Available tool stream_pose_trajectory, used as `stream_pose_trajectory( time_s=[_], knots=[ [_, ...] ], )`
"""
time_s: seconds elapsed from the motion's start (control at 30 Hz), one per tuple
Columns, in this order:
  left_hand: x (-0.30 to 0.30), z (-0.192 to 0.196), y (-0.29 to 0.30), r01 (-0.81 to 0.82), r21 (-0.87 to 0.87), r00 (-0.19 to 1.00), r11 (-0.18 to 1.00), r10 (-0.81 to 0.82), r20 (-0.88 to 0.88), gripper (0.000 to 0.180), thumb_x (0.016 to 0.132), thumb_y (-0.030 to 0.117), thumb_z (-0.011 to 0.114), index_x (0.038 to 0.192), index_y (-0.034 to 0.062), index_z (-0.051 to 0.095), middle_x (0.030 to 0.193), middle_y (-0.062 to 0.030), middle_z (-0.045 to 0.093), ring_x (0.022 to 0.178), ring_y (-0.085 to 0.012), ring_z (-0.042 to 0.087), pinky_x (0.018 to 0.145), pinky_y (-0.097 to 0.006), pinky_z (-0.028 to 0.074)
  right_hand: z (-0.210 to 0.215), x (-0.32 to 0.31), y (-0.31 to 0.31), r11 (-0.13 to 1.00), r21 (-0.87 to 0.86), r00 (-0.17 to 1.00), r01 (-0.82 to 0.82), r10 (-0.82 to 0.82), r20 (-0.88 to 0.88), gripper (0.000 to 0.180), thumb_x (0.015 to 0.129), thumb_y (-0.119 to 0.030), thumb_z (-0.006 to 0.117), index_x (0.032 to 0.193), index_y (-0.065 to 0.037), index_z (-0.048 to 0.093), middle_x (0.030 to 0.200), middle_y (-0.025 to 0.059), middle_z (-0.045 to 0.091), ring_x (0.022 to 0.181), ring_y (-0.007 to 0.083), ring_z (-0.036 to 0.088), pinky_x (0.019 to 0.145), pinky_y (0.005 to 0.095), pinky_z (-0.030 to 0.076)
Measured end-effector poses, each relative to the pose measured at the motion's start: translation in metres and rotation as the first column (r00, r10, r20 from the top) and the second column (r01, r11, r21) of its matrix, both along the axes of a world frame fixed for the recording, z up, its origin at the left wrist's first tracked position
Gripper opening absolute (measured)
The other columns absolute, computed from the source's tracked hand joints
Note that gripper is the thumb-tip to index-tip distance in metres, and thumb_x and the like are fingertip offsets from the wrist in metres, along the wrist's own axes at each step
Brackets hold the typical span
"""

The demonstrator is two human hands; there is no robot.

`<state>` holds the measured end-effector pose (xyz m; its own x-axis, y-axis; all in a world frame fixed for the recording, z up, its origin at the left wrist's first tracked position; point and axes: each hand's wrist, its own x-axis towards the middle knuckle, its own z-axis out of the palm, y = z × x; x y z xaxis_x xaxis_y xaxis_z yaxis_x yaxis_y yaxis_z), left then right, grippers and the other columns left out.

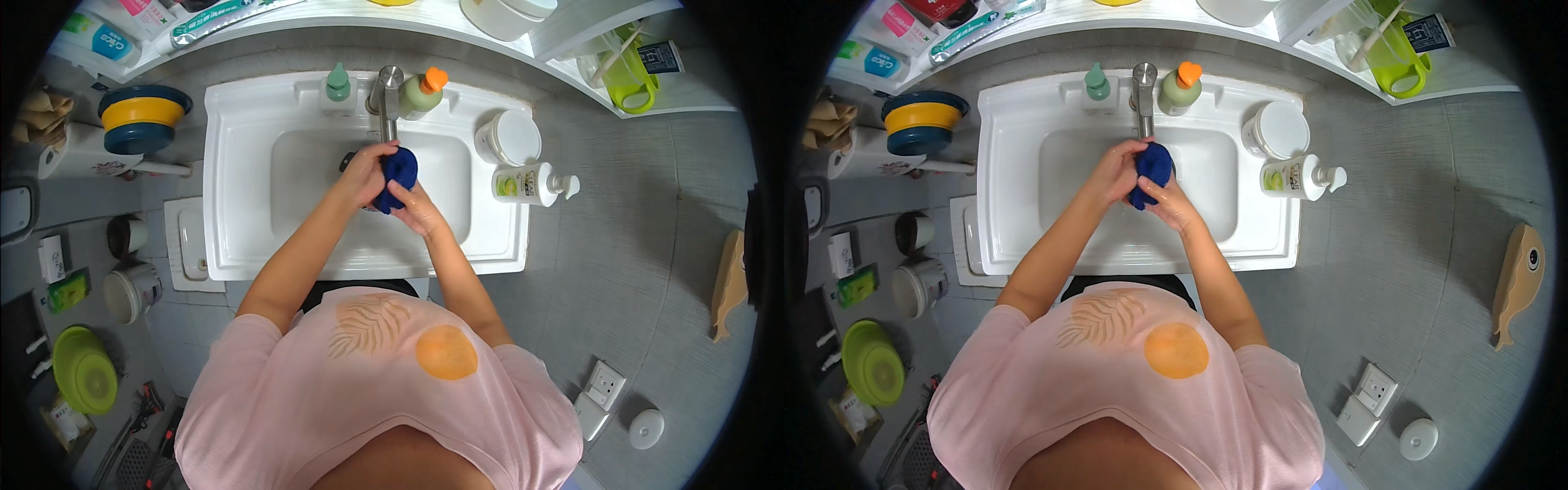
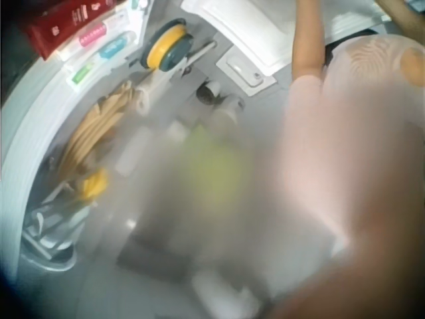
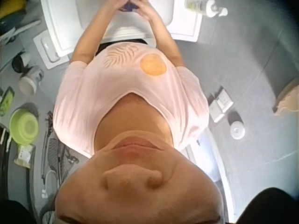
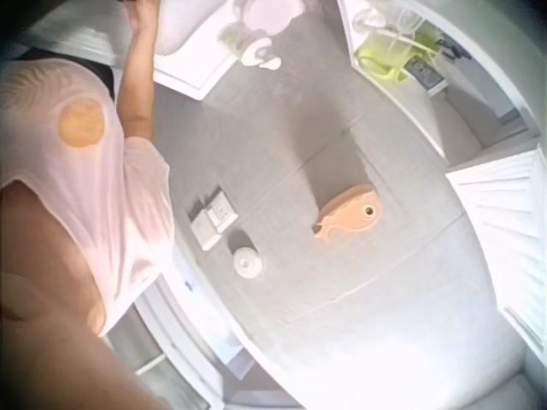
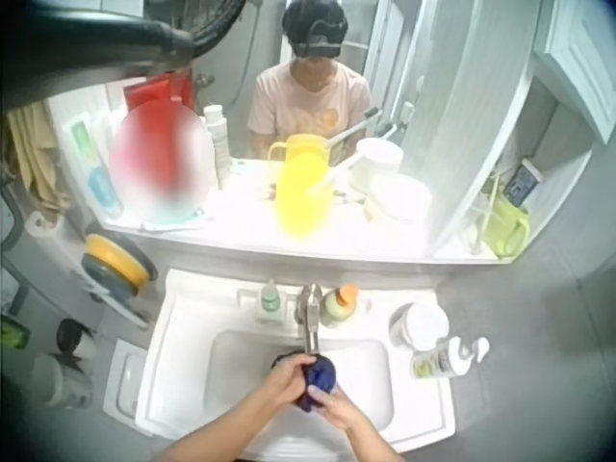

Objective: The person cleans a bathroom sink by first rinsing a blue cloth and wiping the basin. They then retrieve a white container from a cabinet, pour a white powder into a dark bowl, and add liquid from a red tube. The person mixes the contents with the cloth and scrubs the sink basin and faucet area.

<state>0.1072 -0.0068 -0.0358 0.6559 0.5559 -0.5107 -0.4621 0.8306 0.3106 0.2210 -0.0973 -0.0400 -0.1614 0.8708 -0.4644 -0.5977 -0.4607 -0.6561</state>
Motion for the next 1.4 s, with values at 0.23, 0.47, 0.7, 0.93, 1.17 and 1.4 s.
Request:
stream_pose_trajectory(
  time_s=[0.23, 0.47, 0.7, 0.93, 1.17, 1.4],
  knots=[
    [-0.027, 0.017, -0.008, 0.143, 0.254, 0.951, 0.957, -0.062, -0.302, 0.031, 0.085, 0.025, 0.054, 0.11, 0.0072, 0.051, 0.093, -0.004, 0.055, 0.084, -0.0175, 0.054, 0.073, -0.033, 0.046, 0.012, 0.001, -0.004, 0.923, -0.374, 0.857, -0.085, -0.124, -0.501, 0.03, 0.078, -0.008, 0.058, 0.102, 0.003, 0.045, 0.084, 0.0075, 0.047, 0.062, 0.0103, 0.042, 0.038, 0.0138, 0.032],
    [-0.036, 0.028, -0.029, 0.227, 0.04, 0.838, 0.973, -0.216, 0.5, 0.043, 0.082, 0.042, 0.058, 0.103, 0.0045, 0.054, 0.095, -0.0076, 0.059, 0.092, -0.018, 0.056, 0.076, -0.034, 0.049, 0.064, -0.016, -0.011, 0.985, -0.092, 0.281, -0.146, -0.048, -0.958, 0.052, 0.075, -0.02, 0.059, 0.118, 0.001, 0.039, 0.078, 0.0004, 0.045, 0.065, 0.0107, 0.046, 0.054, 0.0238, 0.047],
    [-0.012, 0.043, 0.006, 0.326, 0.126, 0.939, 0.937, -0.336, 0.069, 0.032, 0.082, 0.033, 0.057, 0.085, 0.0015, 0.056, 0.075, -0.0066, 0.059, 0.059, -0.0139, 0.057, 0.058, -0.025, 0.052, 0.069, -0.014, -0.002, 0.967, -0.053, 0.144, -0.249, -0.017, -0.989, 0.048, 0.083, -0.026, 0.06, 0.119, -0.001, 0.039, 0.075, 0.0032, 0.041, 0.063, 0.0106, 0.04, 0.04, 0.0141, 0.036],
    [-0.004, 0.069, 0.003, 0.4, 0.462, 0.797, 0.792, -0.052, -0.601, 0.029, 0.073, 0.026, 0.066, 0.087, 0.0034, 0.055, 0.08, -0.0082, 0.059, 0.068, -0.014, 0.055, 0.061, -0.028, 0.046, 0.085, 0.004, 0.028, 0.802, -0.33, 0.867, -0.499, 0.465, -0.18, 0.021, 0.084, -0.022, 0.057, 0.094, -0.006, 0.048, 0.062, 0.0014, 0.039, 0.049, 0.0088, 0.036, 0.035, 0.0181, 0.024],
    [0.018, -0.041, -0.025, 0.438, 0.653, 0.367, 0.617, 0.541, -0.757, 0.034, 0.064, 0.016, 0.065, 0.093, 0.0042, 0.053, 0.09, -0.0184, 0.059, 0.082, -0.0359, 0.057, 0.076, -0.039, 0.045, -0.059, -0.01, 0.026, 0.807, 0.047, 0.224, -0.588, 0.107, 0.969, 0.023, 0.074, -0.024, 0.063, 0.075, -0.002, 0.057, 0.075, 0.02, 0.062, 0.063, 0.0298, 0.062, 0.052, 0.0401, 0.047],
    [0.017, -0.06, -0.033, 0.058, 0.327, 0.484, 0.943, 0.26, -0.835, 0.044, 0.074, 0.032, 0.067, 0.094, -0.0029, 0.051, 0.088, -0.0144, 0.059, 0.08, -0.0265, 0.059, 0.066, -0.036, 0.048, -0.035, -0.021, 0.004, 0.892, -0.106, 0.182, -0.439, 0.204, 0.962, 0.028, 0.074, -0.026, 0.062, 0.082, 0.0, 0.055, 0.075, 0.0165, 0.061, 0.058, 0.0272, 0.059, 0.052, 0.0365, 0.047]
  ],
)
